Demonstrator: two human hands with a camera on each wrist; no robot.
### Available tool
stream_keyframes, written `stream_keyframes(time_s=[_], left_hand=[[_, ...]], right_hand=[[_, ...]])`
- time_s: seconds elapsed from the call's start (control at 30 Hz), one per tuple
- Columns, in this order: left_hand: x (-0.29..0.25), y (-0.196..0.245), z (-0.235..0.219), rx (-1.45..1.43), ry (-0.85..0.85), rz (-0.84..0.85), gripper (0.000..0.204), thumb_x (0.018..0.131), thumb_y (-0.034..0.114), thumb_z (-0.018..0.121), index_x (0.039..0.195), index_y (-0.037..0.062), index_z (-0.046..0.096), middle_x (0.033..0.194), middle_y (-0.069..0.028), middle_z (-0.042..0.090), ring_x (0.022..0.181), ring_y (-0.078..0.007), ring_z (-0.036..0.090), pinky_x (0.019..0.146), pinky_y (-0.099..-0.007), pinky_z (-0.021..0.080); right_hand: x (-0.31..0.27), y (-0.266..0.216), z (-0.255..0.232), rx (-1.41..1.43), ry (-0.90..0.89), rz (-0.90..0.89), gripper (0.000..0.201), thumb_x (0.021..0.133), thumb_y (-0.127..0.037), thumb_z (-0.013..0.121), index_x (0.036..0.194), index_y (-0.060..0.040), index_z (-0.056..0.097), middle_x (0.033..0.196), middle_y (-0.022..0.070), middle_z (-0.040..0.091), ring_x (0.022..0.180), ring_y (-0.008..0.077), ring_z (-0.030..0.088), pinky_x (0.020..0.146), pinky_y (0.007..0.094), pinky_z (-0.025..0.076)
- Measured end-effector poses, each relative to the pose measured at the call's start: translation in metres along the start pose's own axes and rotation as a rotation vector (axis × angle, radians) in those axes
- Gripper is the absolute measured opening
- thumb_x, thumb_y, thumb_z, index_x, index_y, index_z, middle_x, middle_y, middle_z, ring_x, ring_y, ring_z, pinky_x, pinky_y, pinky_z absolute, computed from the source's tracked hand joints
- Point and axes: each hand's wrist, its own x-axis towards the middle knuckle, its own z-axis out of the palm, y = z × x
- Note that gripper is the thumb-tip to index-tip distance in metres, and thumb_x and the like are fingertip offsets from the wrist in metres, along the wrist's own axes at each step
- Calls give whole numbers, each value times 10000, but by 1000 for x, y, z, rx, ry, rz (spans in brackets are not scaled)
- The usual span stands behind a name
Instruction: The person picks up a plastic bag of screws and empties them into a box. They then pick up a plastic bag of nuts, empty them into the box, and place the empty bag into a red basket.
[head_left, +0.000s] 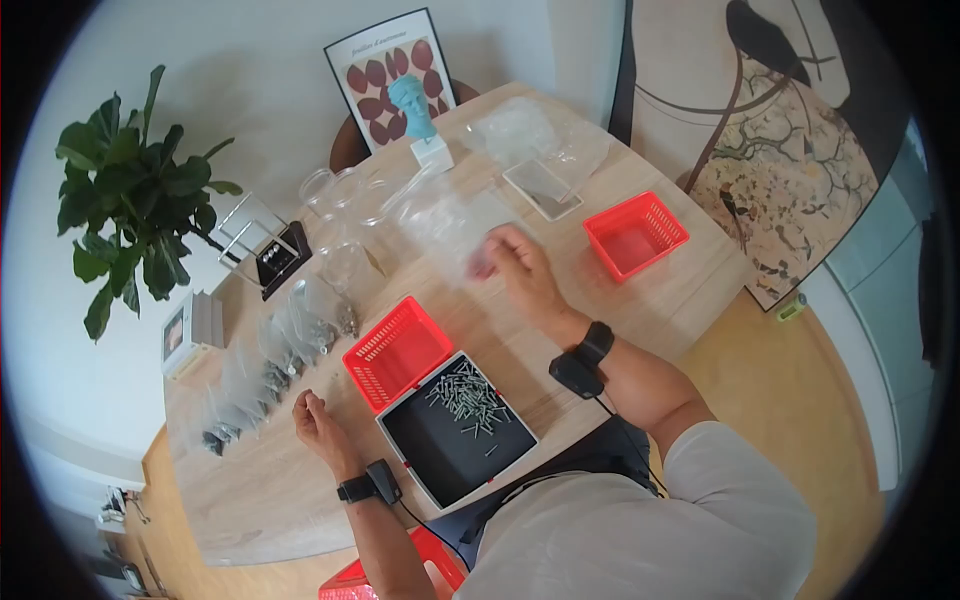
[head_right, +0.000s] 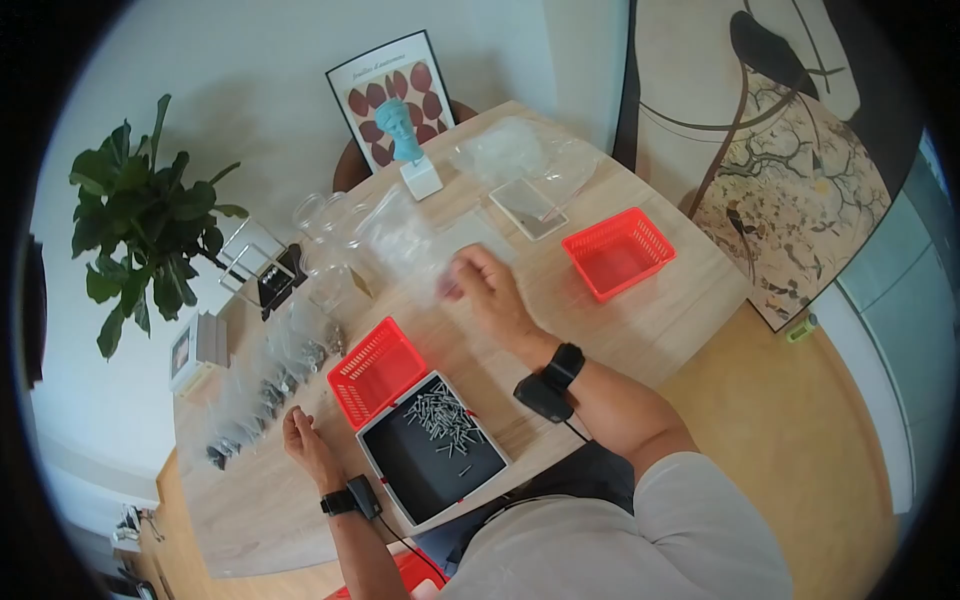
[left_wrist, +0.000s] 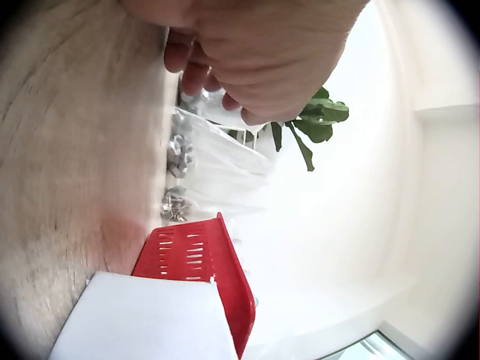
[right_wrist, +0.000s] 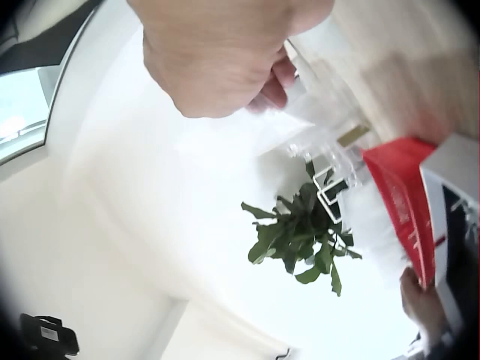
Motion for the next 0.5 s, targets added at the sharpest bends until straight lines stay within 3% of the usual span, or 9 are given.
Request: stream_keyframes(time_s=[0.03, 0.1, 0.13, 0.2, 0.23, 0.33, 0.37, 0.4, 0.5], left_hand=[[1, 8, 3, -1, -12, 11, 297, 1089, 260, 609, 1148, -16, 703, 974, -1, 631, 865, -106, 539, 806, -294, 457], [-7, 40, 7, -6, -86, 65, 383, 1096, 302, 614, 1307, -15, 654, 1088, -34, 681, 958, -114, 593, 862, -307, 463], [-13, 63, 12, -5, -100, 72, 383, 1096, 302, 614, 1307, -15, 654, 1088, -34, 681, 958, -114, 593, 862, -307, 463], [-27, 105, 25, -256, -348, 59, 525, 1104, 331, 607, 1493, -11, 524, 1233, -91, 703, 1062, -136, 634, 899, -321, 472], [-34, 114, 29, -364, -448, 28, 610, 1103, 307, 613, 1587, -3, 409, 1323, -145, 690, 1119, -158, 647, 913, -323, 480], [-48, 144, 49, -330, -504, 0, 626, 1090, 266, 640, 1592, -9, 387, 1316, -133, 682, 1072, -142, 652, 900, -313, 493], [-46, 146, 48, -419, -518, -69, 487, 1071, 198, 664, 1480, -23, 519, 1213, -93, 713, 967, -116, 669, 835, -271, 515], [-43, 144, 48, -417, -525, -66, 487, 1071, 198, 664, 1480, -23, 519, 1213, -93, 713, 967, -116, 669, 835, -271, 515], [-44, 142, 50, -399, -520, -73, 263, 1058, 152, 665, 1258, -19, 667, 1045, -44, 735, 825, -87, 650, 736, -229, 507]], right_hand=[[-5, 0, 5, 261, -177, 169, 189, 1129, -217, 538, 1114, -57, 637, 991, 45, 726, 922, 130, 708, 820, 328, 582], [-16, 2, 16, 435, -380, 410, 185, 1131, -234, 541, 1139, -77, 639, 995, 46, 728, 891, 126, 719, 818, 324, 597], [-22, 0, 20, 438, -366, 404, 185, 1131, -234, 541, 1139, -77, 639, 995, 46, 728, 891, 126, 719, 818, 324, 597], [-33, -8, 28, 552, -661, 587, 199, 1128, -262, 558, 1154, -83, 643, 1024, 33, 728, 863, 126, 727, 815, 310, 600], [-37, -12, 31, 554, -655, 591, 199, 1128, -262, 558, 1154, -83, 643, 1024, 33, 728, 863, 126, 727, 815, 310, 600], [-42, -20, 35, 556, -750, 655, 215, 1129, -284, 562, 1145, -88, 649, 1023, 20, 727, 850, 131, 735, 809, 295, 600], [-42, -22, 36, 534, -764, 662, 227, 1128, -297, 565, 1137, -87, 650, 1016, 16, 726, 844, 125, 729, 799, 290, 596], [-42, -23, 35, 512, -776, 668, 239, 1128, -311, 568, 1129, -87, 652, 1010, 12, 725, 837, 120, 723, 790, 285, 591], [-39, -16, 35, 503, -740, 676, 263, 1105, -334, 618, 1133, -74, 651, 1000, 14, 722, 819, 112, 707, 765, 277, 581]])
